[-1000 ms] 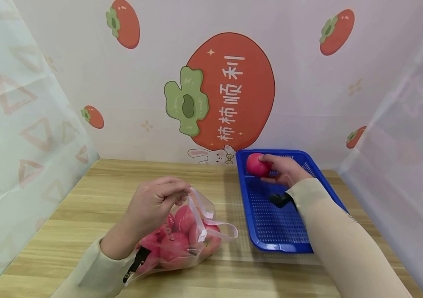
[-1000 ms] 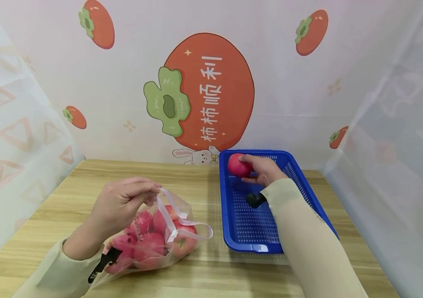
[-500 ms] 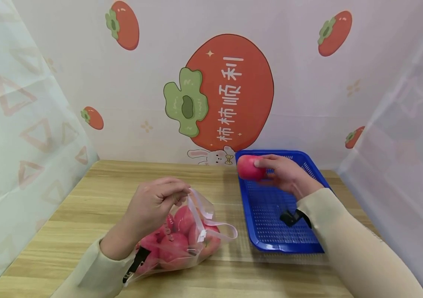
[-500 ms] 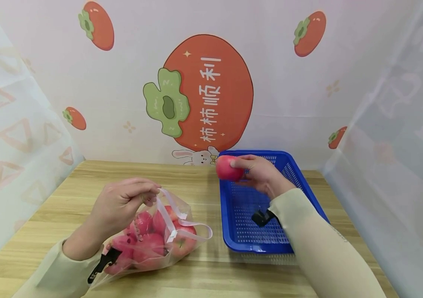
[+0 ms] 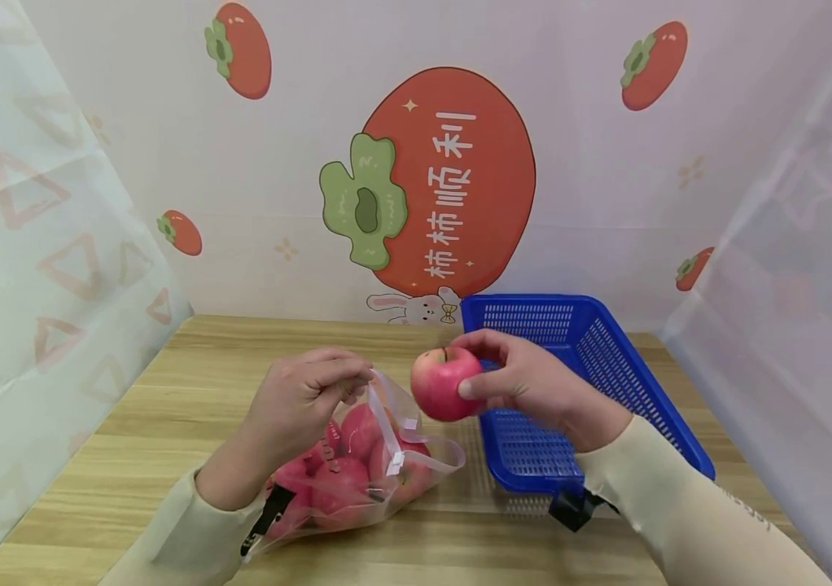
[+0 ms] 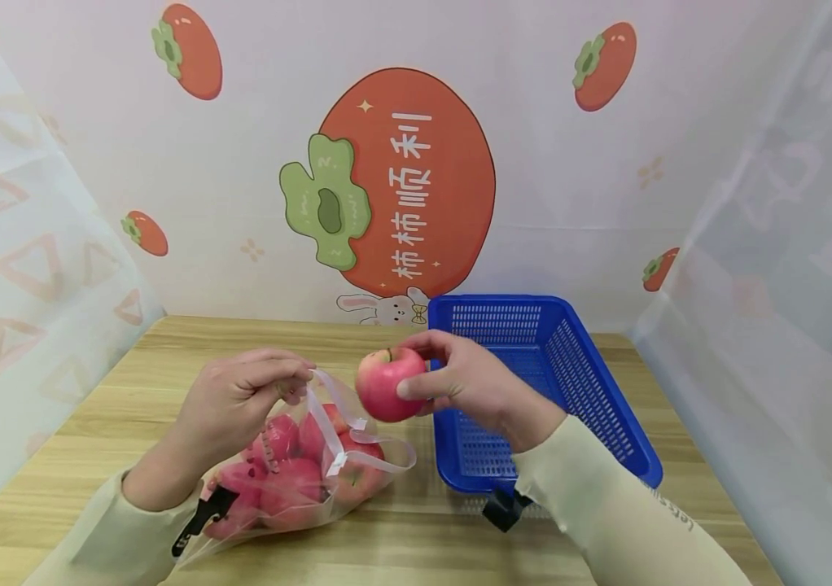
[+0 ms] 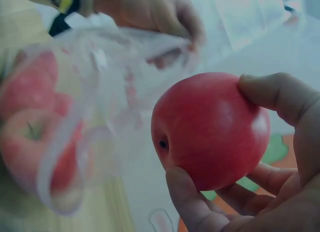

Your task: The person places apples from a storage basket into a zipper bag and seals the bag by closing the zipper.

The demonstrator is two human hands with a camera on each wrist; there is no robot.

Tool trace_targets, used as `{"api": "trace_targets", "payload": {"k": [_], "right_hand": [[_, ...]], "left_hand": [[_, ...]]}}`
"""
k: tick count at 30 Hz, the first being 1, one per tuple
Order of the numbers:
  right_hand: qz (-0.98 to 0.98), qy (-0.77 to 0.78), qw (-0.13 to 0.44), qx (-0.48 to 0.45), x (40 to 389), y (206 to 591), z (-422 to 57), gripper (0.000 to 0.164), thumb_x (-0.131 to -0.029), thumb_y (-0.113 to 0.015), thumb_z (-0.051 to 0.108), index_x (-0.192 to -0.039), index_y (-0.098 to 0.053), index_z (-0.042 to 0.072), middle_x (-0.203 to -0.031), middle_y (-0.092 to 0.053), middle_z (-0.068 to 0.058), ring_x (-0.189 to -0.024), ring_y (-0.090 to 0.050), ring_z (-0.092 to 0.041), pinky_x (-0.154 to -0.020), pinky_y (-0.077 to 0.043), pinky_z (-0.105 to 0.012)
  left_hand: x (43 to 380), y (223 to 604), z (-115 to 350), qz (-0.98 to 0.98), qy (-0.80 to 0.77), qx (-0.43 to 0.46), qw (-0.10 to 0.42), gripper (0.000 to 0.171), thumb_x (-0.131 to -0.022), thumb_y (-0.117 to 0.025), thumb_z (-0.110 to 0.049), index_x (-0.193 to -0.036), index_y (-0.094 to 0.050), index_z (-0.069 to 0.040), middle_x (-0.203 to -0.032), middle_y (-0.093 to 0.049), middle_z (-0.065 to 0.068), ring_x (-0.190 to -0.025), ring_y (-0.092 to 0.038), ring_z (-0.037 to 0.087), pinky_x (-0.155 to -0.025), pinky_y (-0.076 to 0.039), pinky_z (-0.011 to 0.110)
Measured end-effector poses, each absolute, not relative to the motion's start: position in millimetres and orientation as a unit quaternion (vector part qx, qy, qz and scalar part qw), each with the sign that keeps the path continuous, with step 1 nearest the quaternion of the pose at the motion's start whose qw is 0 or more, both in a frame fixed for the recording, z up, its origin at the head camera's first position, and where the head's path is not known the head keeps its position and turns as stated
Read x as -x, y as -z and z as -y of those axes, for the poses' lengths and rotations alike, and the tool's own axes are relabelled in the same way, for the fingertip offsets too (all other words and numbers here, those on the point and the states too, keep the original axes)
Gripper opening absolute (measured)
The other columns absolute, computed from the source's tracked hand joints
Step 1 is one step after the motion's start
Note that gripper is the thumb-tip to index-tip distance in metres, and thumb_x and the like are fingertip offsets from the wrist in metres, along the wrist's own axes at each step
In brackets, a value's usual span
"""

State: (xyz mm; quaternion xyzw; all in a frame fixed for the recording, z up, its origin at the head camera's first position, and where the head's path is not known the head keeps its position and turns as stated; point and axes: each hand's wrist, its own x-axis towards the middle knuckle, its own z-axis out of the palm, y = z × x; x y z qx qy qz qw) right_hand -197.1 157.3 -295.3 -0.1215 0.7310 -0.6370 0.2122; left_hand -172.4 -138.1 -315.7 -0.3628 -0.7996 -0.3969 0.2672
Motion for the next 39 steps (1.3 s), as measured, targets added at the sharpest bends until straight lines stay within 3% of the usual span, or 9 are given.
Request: {"api": "trace_targets", "payload": {"k": [5, 15, 20, 26, 33, 39], "right_hand": [[-0.760, 0.596, 0.211, 0.151, 183, 297, -144, 0.065, -0.077, -0.086, 0.019, -0.134, -0.056, 0.013, -0.128, -0.057, -0.012, -0.114, -0.055, -0.036, -0.084, -0.056, -0.044], [-0.746, 0.603, 0.230, 0.163, 173, 305, -128, 0.065, -0.078, -0.085, 0.015, -0.135, -0.055, 0.011, -0.127, -0.059, -0.011, -0.110, -0.061, -0.031, -0.084, -0.056, -0.042], [-0.763, 0.587, 0.212, 0.167, 167, 308, -116, 0.066, -0.079, -0.086, 0.021, -0.136, -0.054, 0.014, -0.126, -0.059, -0.007, -0.108, -0.062, -0.028, -0.082, -0.057, -0.041], [-0.789, 0.562, 0.187, 0.166, 162, 310, -103, 0.065, -0.080, -0.086, 0.027, -0.136, -0.054, 0.015, -0.123, -0.060, -0.004, -0.106, -0.062, -0.024, -0.081, -0.057, -0.039], [-0.811, 0.533, 0.169, 0.170, 158, 314, -93, 0.064, -0.081, -0.085, 0.030, -0.136, -0.053, 0.020, -0.125, -0.057, 0.002, -0.115, -0.058, -0.024, -0.082, -0.057, -0.036], [-0.827, 0.513, 0.154, 0.168, 152, 316, -82, 0.061, -0.083, -0.084, 0.022, -0.135, -0.053, 0.025, -0.122, -0.057, 0.003, -0.120, -0.055, -0.026, -0.082, -0.057, -0.035]], "left_hand": [[172, 316, 138, 0.797, 0.404, 0.365, 0.262, 0.029, -0.080, -0.071, 0.018, -0.095, -0.078, -0.005, -0.093, -0.070, -0.002, -0.067, -0.064, 0.004, -0.063, -0.054, 0.016], [171, 315, 138, 0.798, 0.389, 0.373, 0.271, 0.029, -0.081, -0.071, 0.017, -0.096, -0.079, -0.007, -0.092, -0.070, -0.003, -0.068, -0.063, 0.003, -0.064, -0.053, 0.016], [169, 313, 138, 0.805, 0.375, 0.373, 0.267, 0.028, -0.082, -0.072, 0.014, -0.095, -0.080, -0.010, -0.093, -0.070, -0.006, -0.068, -0.062, 0.003, -0.062, -0.053, 0.018], [167, 311, 138, 0.814, 0.357, 0.372, 0.269, 0.026, -0.083, -0.074, 0.010, -0.095, -0.080, -0.011, -0.095, -0.071, -0.006, -0.079, -0.067, 0.006, -0.067, -0.056, 0.024], [168, 312, 138, 0.812, 0.342, 0.379, 0.284, 0.024, -0.081, -0.075, 0.010, -0.093, -0.080, -0.011, -0.094, -0.071, -0.005, -0.082, -0.068, 0.009, -0.069, -0.058, 0.028], [168, 314, 138, 0.808, 0.346, 0.381, 0.285, 0.025, -0.081, -0.075, 0.010, -0.093, -0.080, -0.011, -0.095, -0.071, -0.005, -0.086, -0.069, 0.011, -0.070, -0.058, 0.028]]}}
